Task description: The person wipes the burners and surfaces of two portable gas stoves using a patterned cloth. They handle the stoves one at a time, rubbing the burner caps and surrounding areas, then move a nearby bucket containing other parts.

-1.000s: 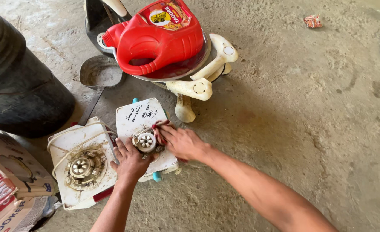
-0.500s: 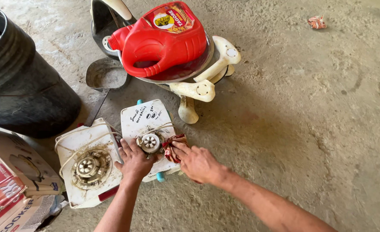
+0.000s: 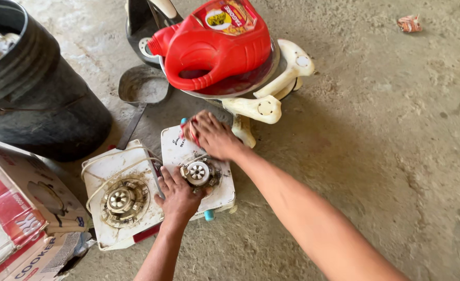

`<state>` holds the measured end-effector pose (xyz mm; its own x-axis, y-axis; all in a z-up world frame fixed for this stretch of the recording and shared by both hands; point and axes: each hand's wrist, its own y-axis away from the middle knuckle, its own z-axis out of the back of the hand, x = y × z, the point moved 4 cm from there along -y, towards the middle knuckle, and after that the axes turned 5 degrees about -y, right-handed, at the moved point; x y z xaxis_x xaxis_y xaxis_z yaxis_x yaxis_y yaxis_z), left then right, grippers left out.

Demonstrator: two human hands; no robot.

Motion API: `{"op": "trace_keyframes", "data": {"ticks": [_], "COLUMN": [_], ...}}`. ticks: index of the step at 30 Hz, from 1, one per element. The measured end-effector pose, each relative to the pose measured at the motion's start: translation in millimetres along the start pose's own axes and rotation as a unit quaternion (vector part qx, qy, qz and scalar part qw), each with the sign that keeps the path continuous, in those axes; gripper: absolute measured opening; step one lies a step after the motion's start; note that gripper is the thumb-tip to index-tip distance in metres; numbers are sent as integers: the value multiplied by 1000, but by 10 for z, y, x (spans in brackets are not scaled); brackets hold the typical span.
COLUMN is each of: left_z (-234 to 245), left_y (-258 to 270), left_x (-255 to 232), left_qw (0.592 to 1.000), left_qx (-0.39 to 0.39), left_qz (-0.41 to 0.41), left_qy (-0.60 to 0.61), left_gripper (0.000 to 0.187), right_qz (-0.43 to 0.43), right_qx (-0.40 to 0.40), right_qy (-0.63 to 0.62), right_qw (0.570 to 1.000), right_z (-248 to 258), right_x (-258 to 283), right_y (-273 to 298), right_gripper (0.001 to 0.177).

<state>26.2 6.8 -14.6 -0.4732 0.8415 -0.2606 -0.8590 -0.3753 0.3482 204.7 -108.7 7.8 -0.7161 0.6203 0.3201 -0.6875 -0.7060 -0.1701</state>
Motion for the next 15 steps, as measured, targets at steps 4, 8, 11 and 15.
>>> {"op": "trace_keyframes", "data": {"ticks": [4,8,11,15], "left_z": [33,31,-4,32], "left_y": [13,42,40,122], "left_x": [-31,-21,0,18], "left_qw": [1000,1000,998,995], "left_qx": [-1,-26,-49,-81], "left_qz": [1,-6,-26,-60], "left_qy": [12,8,14,14], "left_gripper": [131,127,128,126], "right_qz": [-77,68,102,81], "right_qx": [67,97,145,108], "right_qy": [11,13,-73,-5], "right_qw": [995,993,981,991], "right_z": [28,130,124,-14], "right_x": [124,192,103,184], "right_y": [-55,375,497,112], "right_gripper": [63,58,56,59]}}
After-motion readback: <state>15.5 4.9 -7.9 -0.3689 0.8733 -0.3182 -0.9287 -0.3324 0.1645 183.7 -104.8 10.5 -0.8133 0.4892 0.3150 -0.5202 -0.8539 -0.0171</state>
